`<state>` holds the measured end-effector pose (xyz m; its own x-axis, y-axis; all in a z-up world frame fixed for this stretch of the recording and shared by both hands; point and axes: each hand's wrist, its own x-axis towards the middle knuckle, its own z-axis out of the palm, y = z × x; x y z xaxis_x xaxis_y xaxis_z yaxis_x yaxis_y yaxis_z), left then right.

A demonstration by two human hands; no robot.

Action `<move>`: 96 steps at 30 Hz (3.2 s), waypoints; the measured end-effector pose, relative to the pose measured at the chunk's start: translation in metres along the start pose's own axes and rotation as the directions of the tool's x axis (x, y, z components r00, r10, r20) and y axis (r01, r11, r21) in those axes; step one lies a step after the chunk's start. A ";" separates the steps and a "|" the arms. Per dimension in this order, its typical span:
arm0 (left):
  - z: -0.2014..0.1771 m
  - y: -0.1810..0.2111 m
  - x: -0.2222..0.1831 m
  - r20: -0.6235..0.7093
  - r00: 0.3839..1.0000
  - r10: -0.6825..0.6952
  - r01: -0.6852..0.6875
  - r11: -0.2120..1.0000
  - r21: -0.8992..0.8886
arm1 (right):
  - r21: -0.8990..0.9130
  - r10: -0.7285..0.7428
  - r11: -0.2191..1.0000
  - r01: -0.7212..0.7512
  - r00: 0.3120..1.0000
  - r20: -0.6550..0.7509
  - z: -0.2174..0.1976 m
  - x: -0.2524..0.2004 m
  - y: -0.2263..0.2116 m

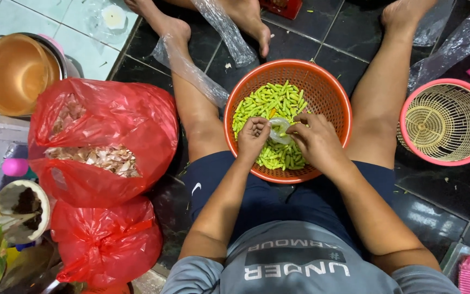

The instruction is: Packaging small green peppers into individual plastic bags from a large basket while sitting on the floor.

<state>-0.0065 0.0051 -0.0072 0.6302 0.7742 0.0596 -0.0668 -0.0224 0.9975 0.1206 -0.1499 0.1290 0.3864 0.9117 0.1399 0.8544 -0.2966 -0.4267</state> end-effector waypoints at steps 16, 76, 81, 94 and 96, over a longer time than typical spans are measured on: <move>0.002 0.023 -0.010 0.166 0.984 -0.070 0.087 0.991 -0.102 | 0.020 0.156 0.988 -0.155 0.983 -0.093 -0.007 0.012 -0.015; 0.007 0.022 -0.010 -0.001 0.999 0.045 -0.045 0.997 -0.062 | 0.230 0.023 0.968 -0.095 0.954 0.298 -0.050 0.024 -0.001; 0.004 0.015 -0.009 -0.017 1.000 0.020 -0.021 0.998 -0.064 | 0.131 -0.088 0.990 0.056 0.964 0.251 -0.025 0.037 -0.013; 0.006 0.009 -0.002 -0.052 0.996 -0.073 0.066 0.990 -0.124 | 0.216 -0.166 0.970 0.114 0.957 0.240 -0.043 0.061 -0.042; 0.007 0.005 -0.001 -0.065 0.993 -0.096 0.086 0.986 -0.145 | 0.259 -0.226 0.952 0.162 0.943 0.243 -0.047 0.062 -0.047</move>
<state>-0.0017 -0.0004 -0.0019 0.5819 0.8123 -0.0389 -0.1238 0.1358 0.9830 0.1205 -0.0926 0.2003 0.0866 0.9962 0.0118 0.7864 -0.0611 -0.6147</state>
